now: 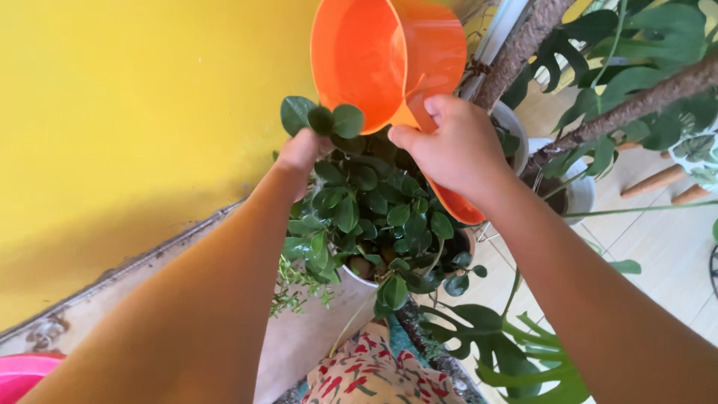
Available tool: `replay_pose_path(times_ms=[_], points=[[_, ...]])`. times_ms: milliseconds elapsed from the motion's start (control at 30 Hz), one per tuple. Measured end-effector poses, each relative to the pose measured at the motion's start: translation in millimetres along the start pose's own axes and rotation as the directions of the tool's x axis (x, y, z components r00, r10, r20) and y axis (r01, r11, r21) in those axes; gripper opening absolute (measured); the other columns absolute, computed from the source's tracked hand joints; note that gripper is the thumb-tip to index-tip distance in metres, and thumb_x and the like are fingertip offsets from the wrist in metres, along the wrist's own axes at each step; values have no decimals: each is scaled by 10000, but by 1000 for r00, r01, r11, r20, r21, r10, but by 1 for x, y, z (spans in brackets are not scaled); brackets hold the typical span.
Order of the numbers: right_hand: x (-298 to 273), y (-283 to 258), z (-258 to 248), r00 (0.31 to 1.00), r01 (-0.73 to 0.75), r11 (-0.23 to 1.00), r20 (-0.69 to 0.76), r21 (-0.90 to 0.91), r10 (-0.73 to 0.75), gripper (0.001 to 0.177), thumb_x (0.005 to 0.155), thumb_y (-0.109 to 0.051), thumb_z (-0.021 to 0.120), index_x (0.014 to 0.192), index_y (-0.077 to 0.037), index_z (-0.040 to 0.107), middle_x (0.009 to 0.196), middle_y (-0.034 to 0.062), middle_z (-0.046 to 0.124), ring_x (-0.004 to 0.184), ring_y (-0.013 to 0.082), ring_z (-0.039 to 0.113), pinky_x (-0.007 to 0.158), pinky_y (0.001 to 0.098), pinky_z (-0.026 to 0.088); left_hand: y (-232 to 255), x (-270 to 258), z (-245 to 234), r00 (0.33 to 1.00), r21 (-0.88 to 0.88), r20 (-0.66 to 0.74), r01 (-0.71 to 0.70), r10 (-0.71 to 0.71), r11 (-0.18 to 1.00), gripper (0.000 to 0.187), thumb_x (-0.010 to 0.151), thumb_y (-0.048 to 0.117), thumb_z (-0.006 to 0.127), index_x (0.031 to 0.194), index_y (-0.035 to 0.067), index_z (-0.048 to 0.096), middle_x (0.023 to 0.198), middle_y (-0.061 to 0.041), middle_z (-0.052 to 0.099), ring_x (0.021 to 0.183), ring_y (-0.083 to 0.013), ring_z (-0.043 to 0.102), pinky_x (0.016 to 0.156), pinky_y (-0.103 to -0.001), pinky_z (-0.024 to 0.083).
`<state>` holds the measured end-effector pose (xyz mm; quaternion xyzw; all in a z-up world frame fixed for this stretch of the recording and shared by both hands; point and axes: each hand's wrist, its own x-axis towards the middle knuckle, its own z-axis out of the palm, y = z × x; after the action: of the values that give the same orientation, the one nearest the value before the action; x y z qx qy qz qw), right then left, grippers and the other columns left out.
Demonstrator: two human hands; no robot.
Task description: The person waters several potted plants using an orange scoop to pour water from a pink bucket. They move between different plants, including a jade plant and a monstera, and briefly reposition a small potted plant before watering it.
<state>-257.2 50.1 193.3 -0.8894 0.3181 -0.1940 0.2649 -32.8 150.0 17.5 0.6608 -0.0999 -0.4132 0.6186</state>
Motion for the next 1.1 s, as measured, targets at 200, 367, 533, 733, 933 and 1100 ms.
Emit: replay_pose_path(times_ms=[200, 367, 533, 733, 933, 1100], points=[[5, -14, -10, 965, -256, 929, 132, 267, 228, 310, 842, -295, 761, 1004, -30, 778, 878, 42, 778, 759, 116, 696, 705, 288, 535, 19, -11, 9, 991, -3, 47, 122, -122, 992, 514, 1007, 554, 308, 1154, 191, 639, 1141, -50, 613, 1051, -227, 497, 1012, -481, 248], [1, -15, -29, 969, -240, 941, 116, 237, 218, 298, 853, -296, 761, 1000, -36, 771, 855, 36, 762, 731, 101, 677, 685, 276, 525, -8, 25, 8, 999, 77, -6, 51, -50, 996, 759, 1050, 531, 164, 1052, 58, 758, 1034, -106, 712, 838, -247, 463, 863, -420, 436], [0, -9, -41, 971, -220, 957, 134, 191, 197, 315, 862, -295, 747, 1040, -37, 771, 862, 46, 748, 751, 119, 674, 703, 289, 525, -12, 63, 7, 998, 335, -63, 5, 17, 942, 459, 968, 308, 369, 1183, 54, 686, 1089, -157, 687, 850, -220, 591, 740, -425, 493], [-8, 20, -37, 988, -115, 991, 97, -69, 122, 556, 821, -388, 836, 1098, 72, 693, 1019, 172, 737, 923, 261, 703, 826, 376, 530, 35, 5, 18, 883, -147, -95, 443, -459, 884, 640, 1015, 595, 280, 1445, 161, 472, 1345, -258, 540, 1046, -416, 709, 851, -556, 570], [-19, 38, -32, 992, -98, 990, 73, -104, 106, 728, 759, -407, 854, 1288, 40, 626, 1208, 224, 680, 1097, 310, 686, 915, 402, 532, 48, -20, 28, 869, -525, -60, 391, -492, 756, 648, 995, 608, 206, 1434, 205, 461, 1384, -276, 542, 1126, -496, 659, 983, -677, 506], [-22, 29, -43, 971, -211, 977, 107, -36, 214, 524, 818, -376, 808, 1150, 18, 709, 1030, 158, 738, 890, 243, 699, 796, 383, 541, 12, 21, 32, 962, -530, 181, 269, -203, 804, 388, 982, 187, 512, 1332, 39, 591, 1276, -195, 701, 1097, -355, 741, 933, -563, 613]])
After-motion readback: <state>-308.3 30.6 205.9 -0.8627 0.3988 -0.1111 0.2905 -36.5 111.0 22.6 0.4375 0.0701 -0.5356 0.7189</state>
